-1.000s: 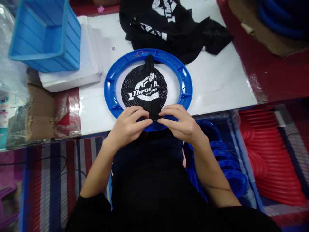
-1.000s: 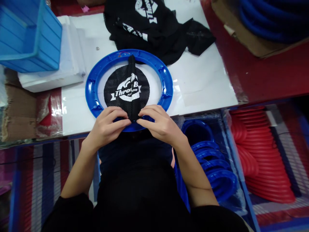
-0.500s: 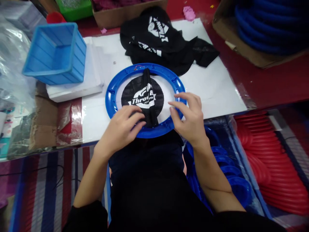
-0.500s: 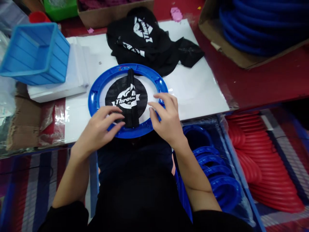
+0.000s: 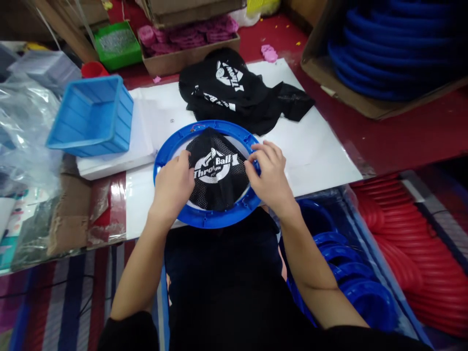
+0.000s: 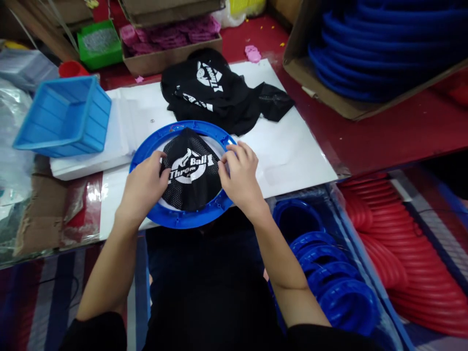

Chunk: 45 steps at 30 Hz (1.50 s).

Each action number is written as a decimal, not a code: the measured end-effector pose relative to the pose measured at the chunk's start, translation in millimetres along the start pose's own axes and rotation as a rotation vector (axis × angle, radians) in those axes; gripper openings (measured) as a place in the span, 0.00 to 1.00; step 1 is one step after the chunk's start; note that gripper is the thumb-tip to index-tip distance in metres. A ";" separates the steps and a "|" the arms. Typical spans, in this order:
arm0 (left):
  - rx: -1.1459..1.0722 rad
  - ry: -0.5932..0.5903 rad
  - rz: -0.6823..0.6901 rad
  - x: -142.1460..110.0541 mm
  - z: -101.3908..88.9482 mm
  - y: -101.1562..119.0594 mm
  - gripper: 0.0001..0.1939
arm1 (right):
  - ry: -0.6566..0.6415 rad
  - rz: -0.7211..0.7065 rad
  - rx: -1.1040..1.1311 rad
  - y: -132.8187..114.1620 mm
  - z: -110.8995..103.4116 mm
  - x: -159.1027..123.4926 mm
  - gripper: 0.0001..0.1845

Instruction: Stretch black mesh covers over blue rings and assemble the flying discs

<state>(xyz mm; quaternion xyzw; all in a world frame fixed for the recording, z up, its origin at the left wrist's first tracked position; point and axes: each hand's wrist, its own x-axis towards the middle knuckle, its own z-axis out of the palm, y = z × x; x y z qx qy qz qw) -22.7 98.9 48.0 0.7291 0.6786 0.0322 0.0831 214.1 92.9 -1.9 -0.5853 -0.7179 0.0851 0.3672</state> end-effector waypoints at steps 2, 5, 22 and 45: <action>-0.038 0.006 0.008 -6.3 -4.2 -6.6 0.20 | 0.076 0.032 0.079 -1.7 -7.1 -4.6 0.05; 0.062 0.015 0.073 -0.5 -16.1 -6.3 0.17 | 0.109 0.094 0.139 -4.9 -9.1 -8.3 0.05; 0.137 -0.225 0.720 73.2 -12.3 39.2 0.15 | -0.251 -0.114 0.376 33.5 -14.1 26.5 0.03; -0.590 -0.136 0.606 69.4 15.3 17.1 0.07 | -0.270 0.032 0.531 12.7 -13.2 52.2 0.04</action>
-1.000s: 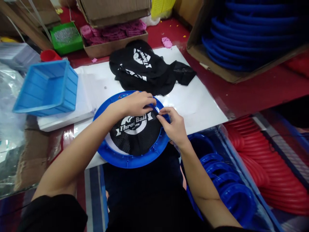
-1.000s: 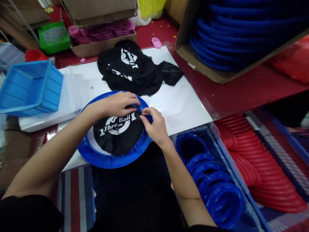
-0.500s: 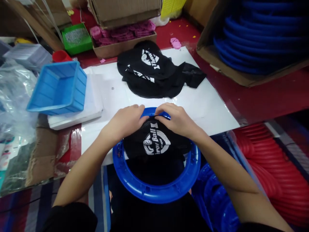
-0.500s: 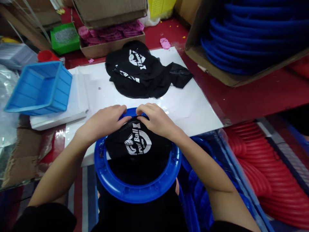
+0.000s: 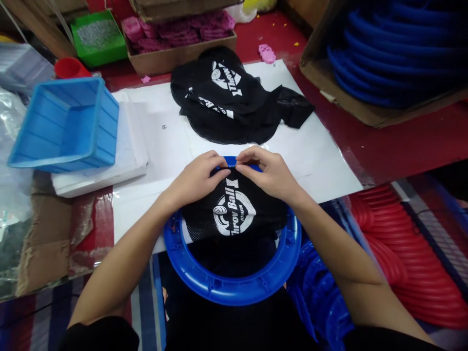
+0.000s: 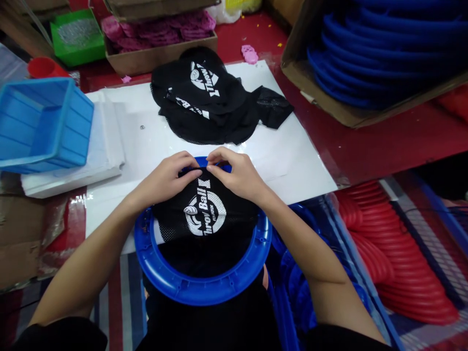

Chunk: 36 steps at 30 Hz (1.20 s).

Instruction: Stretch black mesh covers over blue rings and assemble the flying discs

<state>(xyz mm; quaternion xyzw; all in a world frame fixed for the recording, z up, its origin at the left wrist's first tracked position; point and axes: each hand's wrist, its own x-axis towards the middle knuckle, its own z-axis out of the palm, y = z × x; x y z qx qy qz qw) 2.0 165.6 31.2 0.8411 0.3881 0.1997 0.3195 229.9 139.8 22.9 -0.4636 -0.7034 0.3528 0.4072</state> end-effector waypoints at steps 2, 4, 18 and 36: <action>-0.012 0.027 -0.030 2.2 0.5 0.6 0.07 | 0.044 -0.012 -0.083 -3.0 -2.1 -2.6 0.02; 0.004 0.038 -0.050 3.5 1.2 2.2 0.06 | 0.073 -0.018 -0.153 -5.5 -3.5 -4.7 0.02; 0.235 0.062 -0.063 6.0 9.6 9.6 0.07 | -0.037 -0.022 -0.212 -7.7 -11.8 0.7 0.02; 0.520 0.077 0.052 3.5 16.0 7.4 0.13 | -0.085 -0.026 -0.399 2.6 -13.9 0.2 0.06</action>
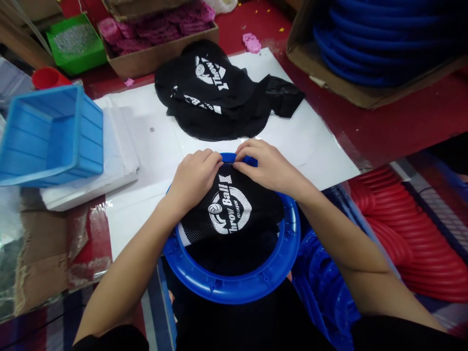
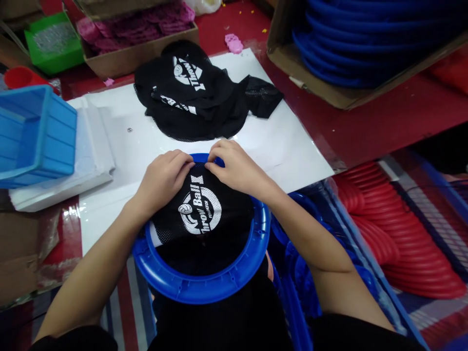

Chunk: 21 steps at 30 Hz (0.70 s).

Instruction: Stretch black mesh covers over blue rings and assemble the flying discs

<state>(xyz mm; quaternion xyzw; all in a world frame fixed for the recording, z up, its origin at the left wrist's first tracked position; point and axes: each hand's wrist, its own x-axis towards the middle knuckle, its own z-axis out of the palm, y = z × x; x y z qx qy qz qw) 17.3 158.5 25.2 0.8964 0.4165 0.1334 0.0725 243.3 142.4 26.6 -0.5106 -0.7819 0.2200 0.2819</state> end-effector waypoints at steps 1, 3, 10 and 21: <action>0.007 -0.010 -0.003 0.2 0.3 -0.1 0.12 | 0.003 0.011 0.008 0.4 0.5 1.0 0.06; 0.005 -0.025 -0.014 0.5 0.6 -0.4 0.11 | 0.004 0.028 0.026 1.1 1.0 2.5 0.07; -0.031 -0.025 -0.037 0.2 0.7 -1.5 0.09 | -0.025 0.041 0.060 1.5 -0.6 2.3 0.08; 0.160 0.058 0.093 -0.9 5.5 0.4 0.15 | -0.016 0.078 0.187 5.7 1.7 4.1 0.06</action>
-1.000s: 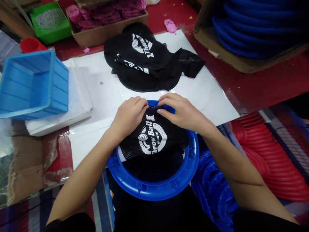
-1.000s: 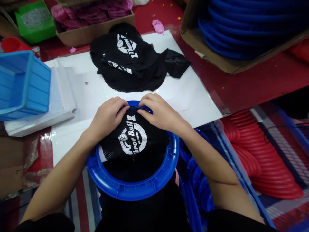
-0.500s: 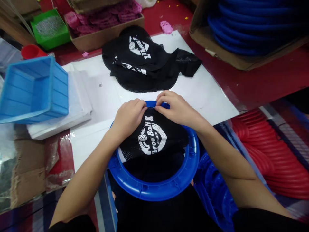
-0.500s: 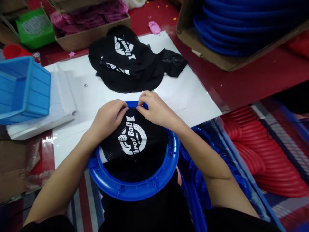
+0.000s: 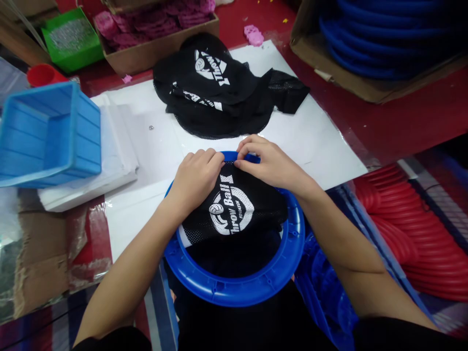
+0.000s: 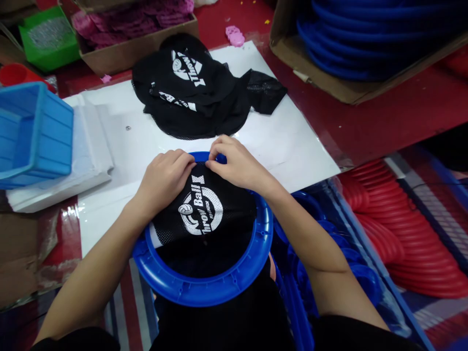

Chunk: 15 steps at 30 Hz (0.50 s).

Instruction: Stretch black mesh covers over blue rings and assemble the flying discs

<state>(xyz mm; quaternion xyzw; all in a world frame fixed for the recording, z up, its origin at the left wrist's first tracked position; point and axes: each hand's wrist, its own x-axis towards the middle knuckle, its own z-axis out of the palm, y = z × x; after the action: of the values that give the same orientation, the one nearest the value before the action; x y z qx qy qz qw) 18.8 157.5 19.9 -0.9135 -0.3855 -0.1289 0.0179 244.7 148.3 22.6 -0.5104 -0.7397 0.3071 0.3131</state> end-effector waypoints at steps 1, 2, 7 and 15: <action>0.025 0.008 0.013 0.0 0.2 0.2 0.15 | 0.006 0.009 0.020 0.2 0.3 0.2 0.06; 0.045 0.017 0.024 0.0 0.5 0.4 0.15 | 0.011 0.017 0.036 0.5 0.7 0.4 0.06; 0.117 0.047 0.067 -0.6 1.5 1.3 0.12 | 0.035 0.043 0.073 4.0 3.2 0.2 0.06; 0.218 0.088 0.138 0.1 2.8 3.3 0.11 | 0.057 0.058 0.082 5.0 3.3 -0.1 0.05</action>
<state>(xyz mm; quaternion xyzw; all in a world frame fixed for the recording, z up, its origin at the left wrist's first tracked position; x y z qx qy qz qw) 21.8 155.6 17.5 -0.9239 -0.3325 -0.1246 0.1425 244.9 149.2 16.7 -0.5269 -0.7021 0.3314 0.3458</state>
